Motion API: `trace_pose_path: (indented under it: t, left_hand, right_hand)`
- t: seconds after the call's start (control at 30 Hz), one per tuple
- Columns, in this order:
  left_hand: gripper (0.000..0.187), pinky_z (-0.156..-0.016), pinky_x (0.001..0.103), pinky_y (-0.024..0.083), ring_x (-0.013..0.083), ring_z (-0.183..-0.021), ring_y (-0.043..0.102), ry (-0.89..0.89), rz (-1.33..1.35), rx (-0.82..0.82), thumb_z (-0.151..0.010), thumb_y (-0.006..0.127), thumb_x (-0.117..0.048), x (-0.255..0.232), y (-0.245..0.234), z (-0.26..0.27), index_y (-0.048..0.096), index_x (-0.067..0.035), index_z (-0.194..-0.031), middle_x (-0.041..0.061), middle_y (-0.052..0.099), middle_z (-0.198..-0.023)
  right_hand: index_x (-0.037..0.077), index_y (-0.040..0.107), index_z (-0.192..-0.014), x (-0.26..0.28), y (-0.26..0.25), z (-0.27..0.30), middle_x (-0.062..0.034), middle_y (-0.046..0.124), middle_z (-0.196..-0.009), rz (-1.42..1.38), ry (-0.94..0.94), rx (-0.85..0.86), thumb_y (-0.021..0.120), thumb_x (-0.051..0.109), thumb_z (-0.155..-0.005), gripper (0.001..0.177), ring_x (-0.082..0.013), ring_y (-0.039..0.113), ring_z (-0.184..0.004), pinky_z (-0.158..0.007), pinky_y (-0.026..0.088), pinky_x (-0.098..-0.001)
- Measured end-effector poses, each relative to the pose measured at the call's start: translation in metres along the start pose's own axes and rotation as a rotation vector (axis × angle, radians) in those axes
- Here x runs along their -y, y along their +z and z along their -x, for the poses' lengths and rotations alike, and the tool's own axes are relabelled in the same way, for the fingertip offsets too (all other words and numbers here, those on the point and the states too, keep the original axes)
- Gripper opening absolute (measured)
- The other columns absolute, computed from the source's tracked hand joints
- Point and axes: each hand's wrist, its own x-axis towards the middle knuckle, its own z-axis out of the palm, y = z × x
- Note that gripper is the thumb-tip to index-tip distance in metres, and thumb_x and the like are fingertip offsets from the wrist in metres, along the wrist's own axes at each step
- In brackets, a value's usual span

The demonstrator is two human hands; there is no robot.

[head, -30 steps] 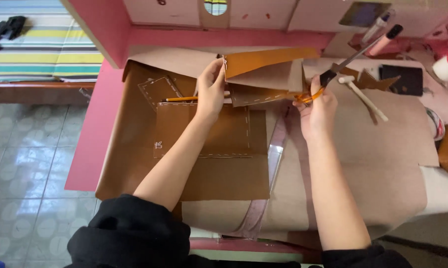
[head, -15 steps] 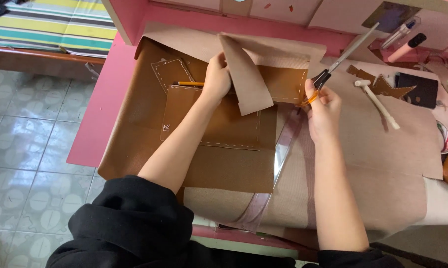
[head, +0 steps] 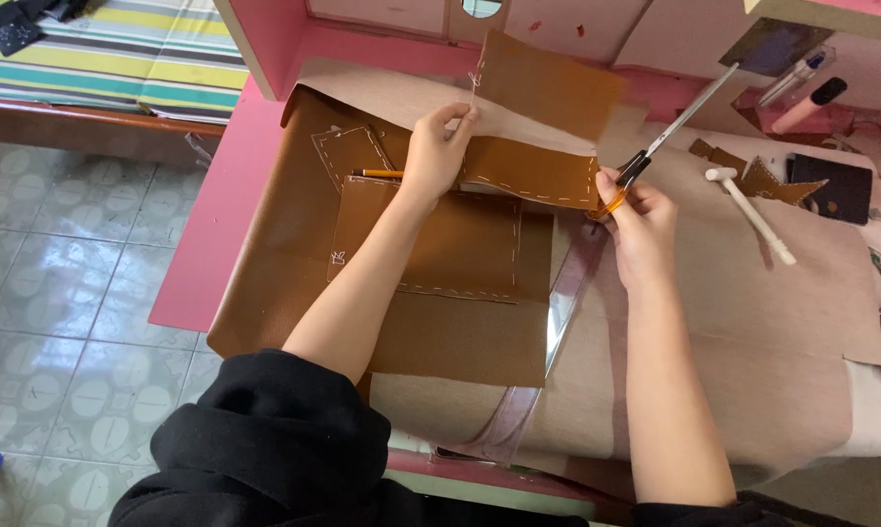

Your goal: Trimming the edges of leather pieces with scissors and inspecting the components for assembly.

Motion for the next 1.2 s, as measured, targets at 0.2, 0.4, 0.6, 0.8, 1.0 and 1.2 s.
trace_pose_path:
  t: [0.2, 0.4, 0.6, 0.8, 1.0, 1.2]
  left_hand:
    - [0.025, -0.044, 0.019, 0.048, 0.0099, -0.049, 0.059, 0.057, 0.180, -0.003, -0.105, 0.058, -0.030, -0.011, -0.001, 0.001, 0.070, -0.012, -0.117, 0.007, 0.065, -0.057]
    - [0.021, -0.053, 0.026, 0.061, 0.0150, -0.063, 0.071, 0.105, 0.323, 0.042, -0.106, 0.059, -0.027, -0.010, -0.003, -0.002, 0.069, -0.015, -0.119, 0.014, 0.075, -0.073]
    - [0.021, -0.058, 0.029, 0.065, 0.0163, -0.070, 0.074, 0.136, 0.279, 0.145, -0.105, 0.062, -0.029, -0.007, 0.002, -0.002, 0.071, -0.015, -0.117, 0.014, 0.077, -0.083]
    - [0.018, -0.056, 0.029, 0.064, 0.0168, -0.072, 0.075, 0.199, 0.234, 0.268, -0.104, 0.064, -0.026, -0.020, 0.008, 0.009, 0.074, -0.015, -0.116, 0.013, 0.077, -0.082]
    - [0.020, -0.058, 0.030, 0.064, 0.0138, -0.070, 0.070, 0.185, 0.216, 0.284, -0.103, 0.066, -0.023, -0.016, 0.007, 0.007, 0.073, -0.012, -0.118, 0.011, 0.075, -0.081]
    - [0.028, -0.042, 0.021, 0.053, 0.0091, -0.052, 0.063, 0.137, 0.242, 0.293, -0.105, 0.062, -0.035, -0.020, 0.005, 0.013, 0.076, -0.011, -0.112, 0.007, 0.071, -0.066]
  right_hand:
    - [0.005, 0.075, -0.095, -0.014, -0.006, -0.008, -0.0012, 0.065, -0.077, -0.001, -0.002, -0.011, 0.090, 0.028, -0.090, 0.027, -0.0075, 0.065, -0.073, -0.072, 0.061, -0.0222]
    - [0.004, 0.075, -0.096, 0.016, 0.011, 0.009, -0.0009, 0.064, -0.077, 0.008, -0.078, -0.035, 0.086, 0.029, -0.095, 0.028, -0.0062, 0.064, -0.075, -0.075, 0.061, -0.0236]
    - [0.005, 0.073, -0.089, -0.016, -0.010, -0.011, -0.0031, 0.064, -0.073, -0.048, -0.158, -0.097, 0.083, 0.031, -0.097, 0.030, -0.0065, 0.064, -0.073, -0.075, 0.060, -0.0223]
    - [0.007, 0.068, -0.081, -0.074, -0.050, -0.042, -0.0017, 0.059, -0.070, -0.198, -0.175, -0.133, 0.078, 0.022, -0.102, 0.028, -0.0078, 0.062, -0.072, -0.074, 0.059, -0.0251]
    - [0.008, 0.072, -0.089, 0.023, 0.002, 0.007, 0.0009, 0.067, -0.081, -0.190, -0.112, -0.141, 0.090, 0.017, -0.088, 0.021, -0.0076, 0.067, -0.079, -0.079, 0.059, -0.0242]
    - [0.007, 0.073, -0.097, -0.015, -0.018, -0.018, -0.0021, 0.071, -0.088, -0.205, -0.096, -0.190, 0.091, 0.011, -0.084, 0.022, -0.0109, 0.070, -0.084, -0.086, 0.062, -0.0289]
